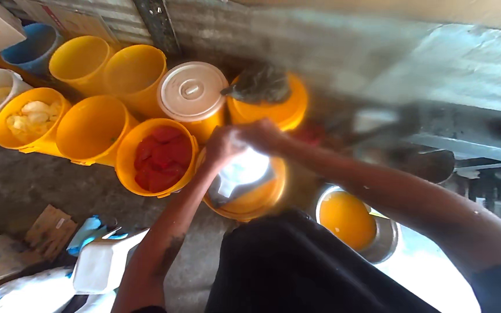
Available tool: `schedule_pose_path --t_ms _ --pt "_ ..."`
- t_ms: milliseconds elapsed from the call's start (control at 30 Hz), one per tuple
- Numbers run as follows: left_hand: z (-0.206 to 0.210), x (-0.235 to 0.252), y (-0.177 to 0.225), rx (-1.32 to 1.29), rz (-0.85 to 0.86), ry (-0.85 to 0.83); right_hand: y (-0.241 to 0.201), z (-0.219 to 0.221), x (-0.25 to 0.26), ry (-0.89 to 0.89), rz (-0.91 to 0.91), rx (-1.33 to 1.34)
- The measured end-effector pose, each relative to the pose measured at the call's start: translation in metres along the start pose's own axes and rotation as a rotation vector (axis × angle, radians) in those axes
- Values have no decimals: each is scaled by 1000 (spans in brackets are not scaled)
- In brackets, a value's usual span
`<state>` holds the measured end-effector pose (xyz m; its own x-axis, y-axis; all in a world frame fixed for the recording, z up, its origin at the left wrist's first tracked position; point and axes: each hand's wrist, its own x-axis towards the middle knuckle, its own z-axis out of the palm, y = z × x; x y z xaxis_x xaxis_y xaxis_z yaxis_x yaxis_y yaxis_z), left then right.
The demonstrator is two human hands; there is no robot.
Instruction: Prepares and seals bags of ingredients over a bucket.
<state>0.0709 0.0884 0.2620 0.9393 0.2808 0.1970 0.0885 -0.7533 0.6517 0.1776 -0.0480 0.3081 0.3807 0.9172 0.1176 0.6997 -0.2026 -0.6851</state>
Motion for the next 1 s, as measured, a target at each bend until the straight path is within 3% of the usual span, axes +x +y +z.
schedule_pose_path --t_ms 167,300,433,567,667,767,867,1000 --pt "3 9 -28 -154 157 -170 0 0 -3 -54 -79 -131" --pt "-4 13 -35 -284 187 -151 1 0 1 61 -150 -141" --pt "-6 12 -31 -329 149 -95 -2 3 6 165 -17 3" --pt "-11 5 -33 -318 98 -105 16 -6 10 -53 81 203" --pt "-1 -2 -27 -228 89 -147 25 1 -1 5 -62 75" --pt "9 -10 -8 -215 -57 -127 12 -9 -15 -32 -35 -62" --pt "-22 -4 5 -199 -23 -67 10 6 9 99 -196 -139" --pt "-17 2 -3 -209 50 -60 8 11 10 204 -198 -153"
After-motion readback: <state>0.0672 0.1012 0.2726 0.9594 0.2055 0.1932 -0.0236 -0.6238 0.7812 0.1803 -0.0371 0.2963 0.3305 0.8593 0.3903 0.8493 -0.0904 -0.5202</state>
